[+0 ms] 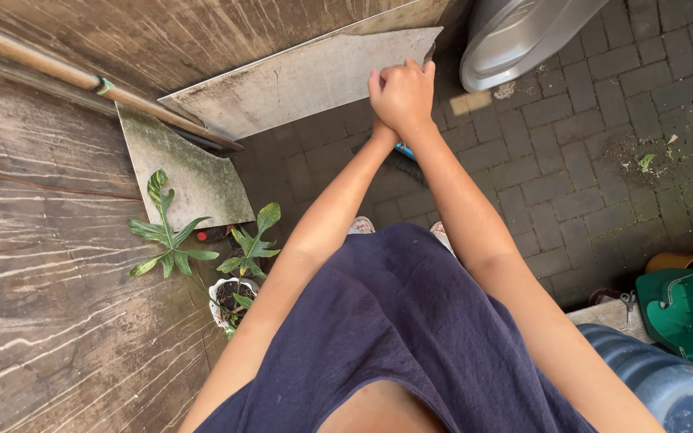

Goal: Sweeping the tiled outdoor area with a broom.

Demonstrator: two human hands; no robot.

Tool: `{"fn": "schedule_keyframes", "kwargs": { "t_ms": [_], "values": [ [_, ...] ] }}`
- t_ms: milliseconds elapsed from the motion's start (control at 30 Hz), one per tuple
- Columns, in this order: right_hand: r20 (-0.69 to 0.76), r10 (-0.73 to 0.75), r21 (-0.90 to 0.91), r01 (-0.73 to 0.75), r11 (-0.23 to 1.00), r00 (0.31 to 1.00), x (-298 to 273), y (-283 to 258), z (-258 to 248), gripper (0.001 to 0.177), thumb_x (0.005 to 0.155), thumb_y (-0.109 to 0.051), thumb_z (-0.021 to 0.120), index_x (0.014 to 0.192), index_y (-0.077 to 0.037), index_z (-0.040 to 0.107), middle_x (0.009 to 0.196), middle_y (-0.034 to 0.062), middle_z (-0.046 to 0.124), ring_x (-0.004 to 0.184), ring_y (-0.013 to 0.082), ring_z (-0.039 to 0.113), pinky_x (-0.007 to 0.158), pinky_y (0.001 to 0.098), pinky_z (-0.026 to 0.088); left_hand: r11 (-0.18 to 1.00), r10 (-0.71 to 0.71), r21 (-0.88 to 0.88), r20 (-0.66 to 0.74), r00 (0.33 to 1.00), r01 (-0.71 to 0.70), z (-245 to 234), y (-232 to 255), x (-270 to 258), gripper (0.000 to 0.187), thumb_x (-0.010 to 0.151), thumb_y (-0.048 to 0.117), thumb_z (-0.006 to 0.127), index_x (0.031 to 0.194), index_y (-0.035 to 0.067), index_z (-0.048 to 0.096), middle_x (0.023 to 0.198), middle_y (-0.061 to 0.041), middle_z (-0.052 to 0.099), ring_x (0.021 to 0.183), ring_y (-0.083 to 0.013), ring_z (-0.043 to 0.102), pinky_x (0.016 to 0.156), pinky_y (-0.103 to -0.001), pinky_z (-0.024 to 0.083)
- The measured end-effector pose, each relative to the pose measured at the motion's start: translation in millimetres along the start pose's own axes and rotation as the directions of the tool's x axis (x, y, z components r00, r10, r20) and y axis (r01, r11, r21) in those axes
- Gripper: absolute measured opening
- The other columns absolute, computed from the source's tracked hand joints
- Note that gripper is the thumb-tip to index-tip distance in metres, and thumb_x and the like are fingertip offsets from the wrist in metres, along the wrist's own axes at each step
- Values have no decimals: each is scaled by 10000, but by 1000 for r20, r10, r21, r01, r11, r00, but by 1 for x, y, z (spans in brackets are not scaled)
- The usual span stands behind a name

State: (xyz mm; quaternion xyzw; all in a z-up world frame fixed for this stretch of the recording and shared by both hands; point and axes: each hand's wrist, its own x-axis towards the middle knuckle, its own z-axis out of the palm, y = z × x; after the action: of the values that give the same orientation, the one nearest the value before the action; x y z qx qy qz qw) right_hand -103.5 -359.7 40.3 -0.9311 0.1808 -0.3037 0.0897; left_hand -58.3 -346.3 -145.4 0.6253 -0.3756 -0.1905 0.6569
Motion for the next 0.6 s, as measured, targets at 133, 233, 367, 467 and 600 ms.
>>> {"fn": "schedule_keyframes", "kwargs": {
  "t_ms": [133,233,367,467,600],
  "values": [
    [84,98,11,-100,995,992,-7,7,5,372,924,-273,678,603,-86,698,611,112,642,727,297,583,780,475,364,997,68,35,40,997,-69,5,21,-1,405,1037,223,610,1393,51,523,1385,-101,585,1294,-214,565,1084,-349,468],
    [72,110,25,-112,993,991,-11,16,10,363,939,-271,675,630,-83,709,629,114,649,708,299,586,785,479,361,997,73,-18,46,996,-72,10,19,-8,408,1039,210,606,1402,43,520,1386,-104,586,1294,-212,566,1086,-351,470],
    [81,151,43,-155,987,985,-7,27,18,355,929,-285,664,640,-88,726,635,138,646,623,314,577,782,469,373,994,-18,-104,14,1000,19,15,24,-1,387,998,204,681,1316,36,540,1312,-111,637,1215,-222,618,1011,-358,528],
    [198,224,40,-237,971,954,-2,31,15,430,971,-315,644,627,-68,712,605,150,625,585,364,539,807,450,389,999,-49,-18,-58,997,48,15,33,-5,383,953,224,708,1268,44,586,1251,-105,693,1162,-222,666,940,-363,546],
    [310,274,106,-320,942,910,3,38,9,466,977,-340,633,612,-59,708,575,149,623,569,361,550,807,434,431,989,-87,107,-103,991,98,13,59,-2,346,869,228,759,1153,56,662,1122,-111,756,1052,-224,726,838,-370,572]
  ]
}}
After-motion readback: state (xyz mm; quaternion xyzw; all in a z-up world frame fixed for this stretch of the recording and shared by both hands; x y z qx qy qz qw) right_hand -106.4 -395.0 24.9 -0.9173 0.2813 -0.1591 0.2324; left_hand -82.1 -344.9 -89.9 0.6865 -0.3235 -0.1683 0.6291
